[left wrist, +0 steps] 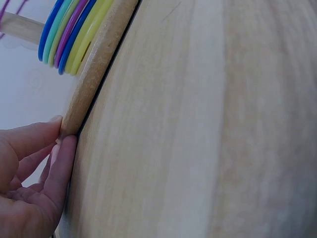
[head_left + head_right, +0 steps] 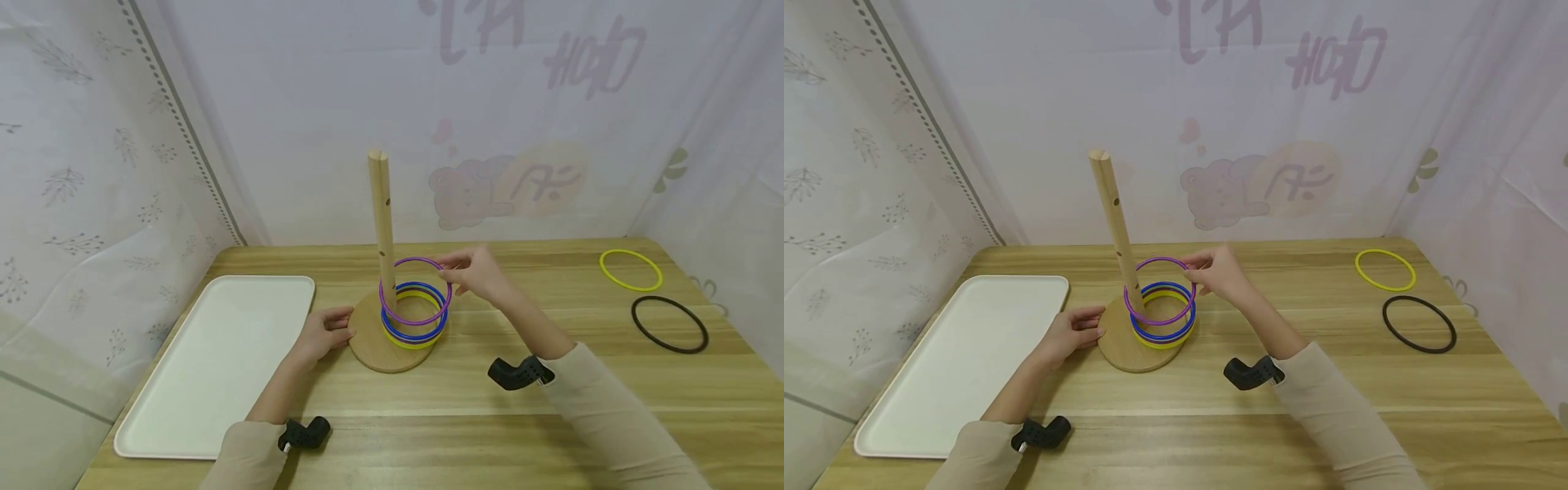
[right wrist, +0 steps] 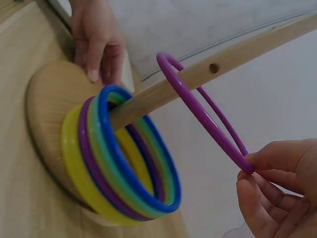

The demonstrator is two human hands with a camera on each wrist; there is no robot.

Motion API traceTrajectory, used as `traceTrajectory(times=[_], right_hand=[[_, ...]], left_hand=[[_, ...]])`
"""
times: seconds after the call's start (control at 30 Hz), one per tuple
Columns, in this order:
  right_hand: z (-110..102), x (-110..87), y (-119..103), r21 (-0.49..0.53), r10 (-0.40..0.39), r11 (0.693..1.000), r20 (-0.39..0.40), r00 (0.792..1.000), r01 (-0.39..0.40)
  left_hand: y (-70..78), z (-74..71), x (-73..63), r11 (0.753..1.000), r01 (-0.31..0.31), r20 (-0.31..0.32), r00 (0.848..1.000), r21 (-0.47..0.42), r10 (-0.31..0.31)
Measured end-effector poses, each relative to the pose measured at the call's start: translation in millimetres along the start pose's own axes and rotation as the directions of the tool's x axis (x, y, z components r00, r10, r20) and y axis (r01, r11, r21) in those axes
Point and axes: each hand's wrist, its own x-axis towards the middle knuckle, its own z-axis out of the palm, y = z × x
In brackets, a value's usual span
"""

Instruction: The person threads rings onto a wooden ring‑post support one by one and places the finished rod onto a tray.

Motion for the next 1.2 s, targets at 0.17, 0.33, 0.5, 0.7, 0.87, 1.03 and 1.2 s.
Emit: traceTrajectory(times=[0.17,0.33,0.5,0.7,0.87,1.03,1.2], right_hand=[[6.6,1.9,16.3,0.004,0.04,0.999,0.031,0.999,-0.04],[12.8,3.7,25.6,0.009,0.071,0.997,0.027,0.997,-0.071],[18.0,5.1,31.0,-0.009,0.089,0.996,0.009,0.996,-0.089],[21.2,5.5,38.1,-0.023,0.101,0.995,0.004,0.995,-0.101],[22.6,5.1,42.0,-0.023,0.107,0.994,0.013,0.994,-0.107],[21.5,3.8,45.0,-0.025,0.098,0.995,0.024,0.995,-0.097],[12.0,1.2,50.7,0.003,0.074,0.997,0.05,0.996,-0.074]], left_hand=[[0.2,0.2,0.5,1.0,0.001,-0.004,1.0,0.002,-0.001],[0.1,0.0,0.3,1.0,-0.001,-0.003,1.0,0.012,0.001],[-0.3,-0.3,-0.4,1.0,0.001,0.002,1.0,0.014,-0.001],[-0.9,0.1,-0.1,1.0,-0.001,0.005,1.0,0.002,0.001],[-0.6,0.0,-0.1,1.0,-0.007,0.0,1.0,0.0,0.007],[0.1,-0.6,-1.3,1.0,-0.007,0.001,1.0,0.004,0.007],[1.3,-0.7,-2.3,1.0,-0.009,0.007,1.0,0.011,0.009]])
